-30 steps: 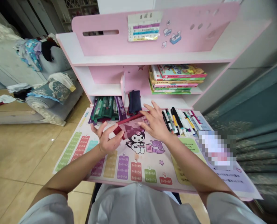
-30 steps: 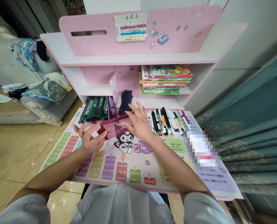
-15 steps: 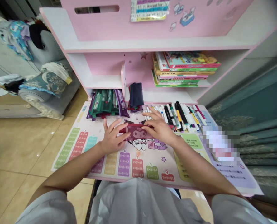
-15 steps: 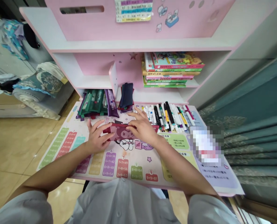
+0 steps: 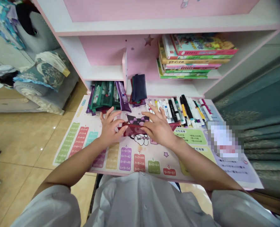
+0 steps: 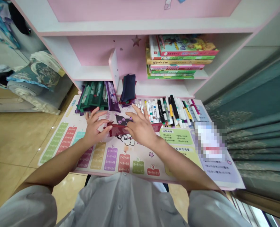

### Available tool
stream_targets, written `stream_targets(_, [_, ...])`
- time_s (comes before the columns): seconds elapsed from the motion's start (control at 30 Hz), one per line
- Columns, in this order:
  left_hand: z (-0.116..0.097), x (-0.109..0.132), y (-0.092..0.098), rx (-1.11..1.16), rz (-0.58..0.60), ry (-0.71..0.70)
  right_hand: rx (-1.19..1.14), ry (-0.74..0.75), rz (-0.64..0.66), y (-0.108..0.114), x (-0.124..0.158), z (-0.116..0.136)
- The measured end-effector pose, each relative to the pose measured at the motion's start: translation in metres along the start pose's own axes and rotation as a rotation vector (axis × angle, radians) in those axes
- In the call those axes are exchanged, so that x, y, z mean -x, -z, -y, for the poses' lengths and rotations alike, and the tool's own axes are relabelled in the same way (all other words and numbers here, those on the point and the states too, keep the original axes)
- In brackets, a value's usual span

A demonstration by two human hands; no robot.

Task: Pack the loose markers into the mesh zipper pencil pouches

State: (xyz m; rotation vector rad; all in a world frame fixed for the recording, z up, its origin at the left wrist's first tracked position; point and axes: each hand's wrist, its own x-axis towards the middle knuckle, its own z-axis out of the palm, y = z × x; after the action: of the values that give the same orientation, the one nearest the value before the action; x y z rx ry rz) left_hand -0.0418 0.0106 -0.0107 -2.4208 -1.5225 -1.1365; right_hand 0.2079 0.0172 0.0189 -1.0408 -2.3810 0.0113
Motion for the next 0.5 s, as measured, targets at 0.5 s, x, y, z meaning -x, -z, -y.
stream_targets(0.5, [0.011, 0.001, -0.004, 0.043, 0.15, 0.012, -0.183, -0.294, 0.241, -0.021, -0.044, 0.013])
